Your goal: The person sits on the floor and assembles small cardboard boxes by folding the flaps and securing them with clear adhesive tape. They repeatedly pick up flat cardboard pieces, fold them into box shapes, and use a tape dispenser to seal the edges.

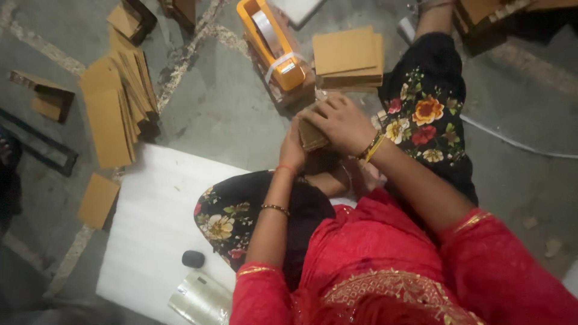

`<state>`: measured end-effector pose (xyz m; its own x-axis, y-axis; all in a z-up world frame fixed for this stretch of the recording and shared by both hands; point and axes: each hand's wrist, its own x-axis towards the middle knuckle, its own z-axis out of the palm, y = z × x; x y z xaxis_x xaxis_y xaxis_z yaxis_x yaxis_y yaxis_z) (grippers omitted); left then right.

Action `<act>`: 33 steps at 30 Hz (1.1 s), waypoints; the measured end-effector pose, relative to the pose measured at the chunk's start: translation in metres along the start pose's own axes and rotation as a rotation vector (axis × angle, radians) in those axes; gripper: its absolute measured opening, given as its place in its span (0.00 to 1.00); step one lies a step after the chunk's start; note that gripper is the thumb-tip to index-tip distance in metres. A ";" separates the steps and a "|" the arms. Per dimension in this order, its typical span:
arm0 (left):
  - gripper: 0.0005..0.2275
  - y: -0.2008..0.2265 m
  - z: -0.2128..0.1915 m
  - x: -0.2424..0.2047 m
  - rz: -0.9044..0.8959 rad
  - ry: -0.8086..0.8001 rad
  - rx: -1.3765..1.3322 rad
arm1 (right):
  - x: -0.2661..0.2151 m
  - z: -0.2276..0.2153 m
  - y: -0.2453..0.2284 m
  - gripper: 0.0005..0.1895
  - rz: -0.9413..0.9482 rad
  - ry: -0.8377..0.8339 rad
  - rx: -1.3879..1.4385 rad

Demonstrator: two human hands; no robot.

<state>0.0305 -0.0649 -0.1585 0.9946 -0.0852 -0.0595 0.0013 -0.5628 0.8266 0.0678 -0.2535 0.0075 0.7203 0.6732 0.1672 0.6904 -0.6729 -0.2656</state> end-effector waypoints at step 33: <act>0.31 0.007 0.015 0.013 -0.855 -0.175 -1.084 | -0.022 0.206 0.101 0.28 0.909 -0.176 1.631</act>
<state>0.0416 -0.0823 -0.1621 0.6185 -0.1879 -0.7630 0.7549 0.4117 0.5105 0.1084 -0.2730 -0.2186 0.6959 0.4158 -0.5856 -0.6596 0.0475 -0.7501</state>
